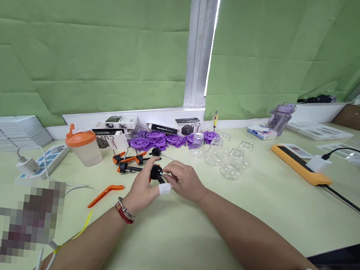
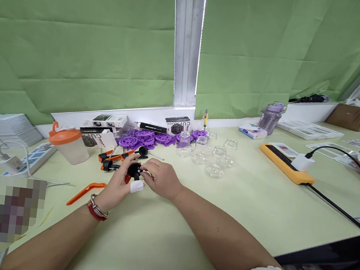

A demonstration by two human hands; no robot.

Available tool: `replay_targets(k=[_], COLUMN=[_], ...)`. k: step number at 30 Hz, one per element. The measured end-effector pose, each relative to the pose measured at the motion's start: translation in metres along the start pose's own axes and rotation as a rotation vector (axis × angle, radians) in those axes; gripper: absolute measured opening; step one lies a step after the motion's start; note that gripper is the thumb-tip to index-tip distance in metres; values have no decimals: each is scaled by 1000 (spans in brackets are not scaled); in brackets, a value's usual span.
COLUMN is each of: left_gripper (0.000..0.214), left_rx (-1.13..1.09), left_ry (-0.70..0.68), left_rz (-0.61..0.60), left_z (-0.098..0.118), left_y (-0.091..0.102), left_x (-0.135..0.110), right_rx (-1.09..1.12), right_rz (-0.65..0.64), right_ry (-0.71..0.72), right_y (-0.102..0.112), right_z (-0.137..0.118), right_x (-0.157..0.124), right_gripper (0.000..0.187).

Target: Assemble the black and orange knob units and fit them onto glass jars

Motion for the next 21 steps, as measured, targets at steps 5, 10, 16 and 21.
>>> replay_targets(k=[5,10,16,21], left_gripper=[75,76,79,78], left_rx=[21,60,104,110], left_ry=[9,-6,-6,1], left_rz=[-5,-10,19,26], left_z=[-2,-2,0,1], left_y=[-1,-1,0,0], left_x=[0,0,-1,-1], right_rx=[15,35,31,0], right_rz=[0,2,-4,-15], right_ry=[9,16,13,67], right_y=[0,-1,-2,-2], right_z=[-1,0,1,0], right_x=[0,-1,-1,-1], right_gripper=[8,8,11,16])
Point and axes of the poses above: each hand's wrist, its own x-axis towards the middle knuckle, its own y-axis out of the back of the hand, z = x × y, the point moved 2 cm from there along x, towards the middle knuckle, and after that the axes turned 5 degrees about x, right-handed, at the moved point
